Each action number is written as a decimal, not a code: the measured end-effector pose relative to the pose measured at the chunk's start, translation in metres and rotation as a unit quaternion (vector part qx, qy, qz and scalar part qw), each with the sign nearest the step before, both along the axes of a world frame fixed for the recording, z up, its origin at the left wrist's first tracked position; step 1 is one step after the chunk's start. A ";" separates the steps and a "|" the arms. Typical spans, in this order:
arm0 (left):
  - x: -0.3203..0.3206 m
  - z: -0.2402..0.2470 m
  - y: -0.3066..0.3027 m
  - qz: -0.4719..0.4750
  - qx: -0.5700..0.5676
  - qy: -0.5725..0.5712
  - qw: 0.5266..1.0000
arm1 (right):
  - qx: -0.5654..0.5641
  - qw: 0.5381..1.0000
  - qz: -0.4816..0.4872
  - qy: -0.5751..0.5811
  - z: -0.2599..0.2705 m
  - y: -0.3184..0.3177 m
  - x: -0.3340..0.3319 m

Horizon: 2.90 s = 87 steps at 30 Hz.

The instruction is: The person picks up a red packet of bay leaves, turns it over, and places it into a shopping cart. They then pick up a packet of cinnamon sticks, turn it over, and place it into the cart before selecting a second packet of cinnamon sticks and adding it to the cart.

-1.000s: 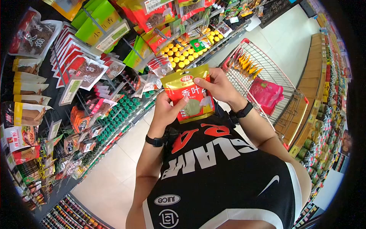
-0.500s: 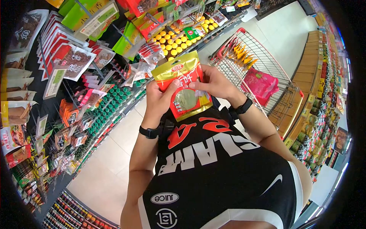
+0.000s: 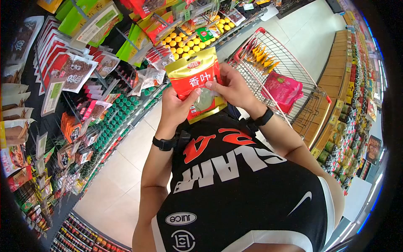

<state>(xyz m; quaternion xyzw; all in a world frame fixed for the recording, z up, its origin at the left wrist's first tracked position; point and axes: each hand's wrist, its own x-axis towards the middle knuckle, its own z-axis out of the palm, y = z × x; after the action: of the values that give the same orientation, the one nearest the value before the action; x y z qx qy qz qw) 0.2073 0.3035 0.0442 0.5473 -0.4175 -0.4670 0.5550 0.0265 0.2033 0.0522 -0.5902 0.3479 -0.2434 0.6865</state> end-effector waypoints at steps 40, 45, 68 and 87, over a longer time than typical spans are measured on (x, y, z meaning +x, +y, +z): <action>-0.159 0.017 -0.148 -0.238 -0.152 -0.287 0.915 | -0.046 0.905 -0.390 0.162 -0.035 -0.142 -0.288; -0.187 0.011 -0.172 -0.297 -0.125 -0.296 0.899 | 0.131 0.894 -0.416 0.098 -0.149 -0.131 -0.329; -0.221 -0.005 -0.233 -0.298 0.060 -0.366 0.880 | 0.113 0.843 -0.090 0.519 -0.419 -0.186 -0.338; -0.199 -0.015 -0.213 -0.183 0.163 -0.355 0.902 | 0.093 0.820 -0.103 0.556 -0.387 -0.256 -0.285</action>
<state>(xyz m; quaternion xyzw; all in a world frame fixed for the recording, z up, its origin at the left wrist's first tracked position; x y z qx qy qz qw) 0.0083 0.0902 0.0293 0.6736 -0.5978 -0.3964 0.1780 -0.2586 -0.0531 -0.3346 -0.5197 0.7501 0.0904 0.3989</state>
